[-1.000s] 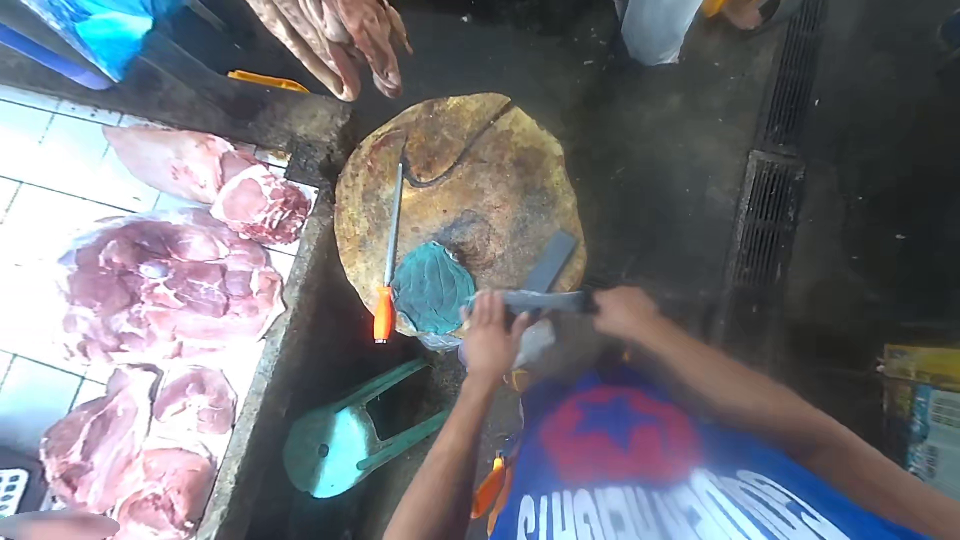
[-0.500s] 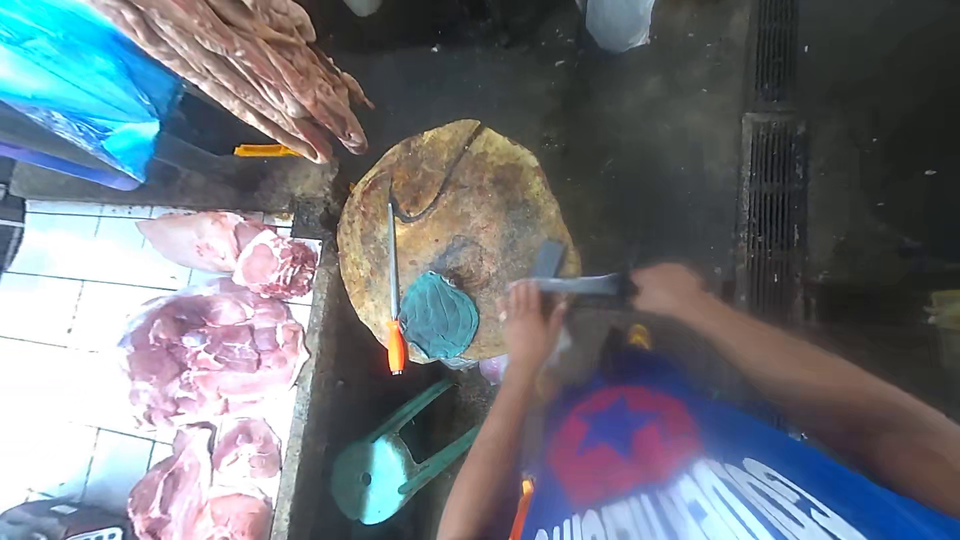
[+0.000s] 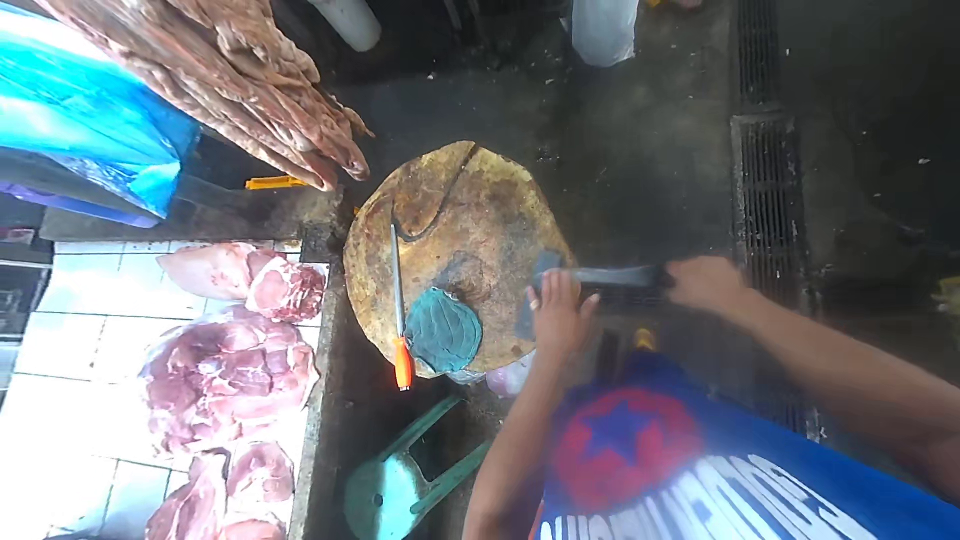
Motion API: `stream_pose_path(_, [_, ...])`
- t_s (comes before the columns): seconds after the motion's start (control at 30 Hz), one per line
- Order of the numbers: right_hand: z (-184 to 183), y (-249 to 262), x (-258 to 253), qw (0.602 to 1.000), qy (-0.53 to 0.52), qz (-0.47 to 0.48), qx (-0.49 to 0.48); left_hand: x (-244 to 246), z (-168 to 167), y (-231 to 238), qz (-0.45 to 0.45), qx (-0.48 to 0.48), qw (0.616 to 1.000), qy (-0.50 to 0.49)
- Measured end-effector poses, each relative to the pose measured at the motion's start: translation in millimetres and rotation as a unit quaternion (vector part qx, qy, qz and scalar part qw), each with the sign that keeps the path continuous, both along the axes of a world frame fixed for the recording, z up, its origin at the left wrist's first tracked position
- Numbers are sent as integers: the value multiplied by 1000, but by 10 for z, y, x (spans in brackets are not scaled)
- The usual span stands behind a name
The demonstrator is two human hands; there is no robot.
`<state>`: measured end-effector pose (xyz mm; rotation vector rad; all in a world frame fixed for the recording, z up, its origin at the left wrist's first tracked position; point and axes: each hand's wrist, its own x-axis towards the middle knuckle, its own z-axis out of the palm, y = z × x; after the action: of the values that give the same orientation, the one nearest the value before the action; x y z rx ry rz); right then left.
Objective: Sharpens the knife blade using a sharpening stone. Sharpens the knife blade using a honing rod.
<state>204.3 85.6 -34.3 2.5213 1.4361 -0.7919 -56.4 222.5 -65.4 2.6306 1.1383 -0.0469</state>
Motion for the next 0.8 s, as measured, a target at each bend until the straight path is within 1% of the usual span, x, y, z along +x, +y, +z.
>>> stream_pose_path(0.1, [27, 364, -797, 993, 98, 67, -18, -972, 103, -94, 105, -24, 994, 17])
stream_pose_path(0.13, [48, 463, -999, 987, 126, 97, -21, -1239, 138, -135, 130, -23, 991, 24])
stream_pose_path(0.17, [77, 523, -1113, 982, 143, 123, -25, -1394, 188, -179, 144, -26, 989, 34])
stream_pose_path(0.2, [108, 529, -1127, 978, 150, 139, -28, -1411, 241, -216, 148, -36, 987, 44])
stream_pose_path(0.23, [135, 488, -1041, 979, 150, 138, -24, -1288, 279, -229, 143, -46, 987, 50])
stream_pose_path(0.3, [204, 309, -649, 988, 125, 92, -18, -759, 276, -177, 105, -51, 992, 45])
stream_pose_path(0.4, [124, -112, 82, 999, 41, -3, 11, 94, 46, -63, -1, -1, 1000, 1])
stream_pose_path(0.43, [58, -192, 236, 1000, 16, -17, 14, 252, -5, -38, -26, 10, 1000, -8])
stream_pose_path(0.47, [8, -220, 280, 1000, 0, -21, 14, 293, -20, -33, -35, 12, 999, -11])
stream_pose_path(0.5, [-2, -182, 208, 1000, -3, -19, 10, 214, -22, -34, -27, 10, 999, -15])
stream_pose_path(0.53, [10, -92, 51, 1000, 7, -7, 6, 31, -6, -45, -6, 5, 1000, -15])
stream_pose_path(0.6, [59, 113, -406, 998, 56, 38, -7, -552, 11, -169, 61, -5, 998, 1])
stream_pose_path(0.67, [113, 272, -770, 988, 115, 98, -28, -1081, 52, -310, 107, -7, 994, 14])
stream_pose_path(0.7, [122, 300, -838, 984, 127, 118, -31, -1180, 98, -344, 115, -14, 993, 25])
stream_pose_path(0.73, [132, 277, -819, 984, 132, 120, -27, -1130, 153, -347, 115, -24, 992, 33])
stream_pose_path(0.8, [155, 83, -618, 990, 124, 71, -12, -712, 217, -272, 89, -40, 994, 41])
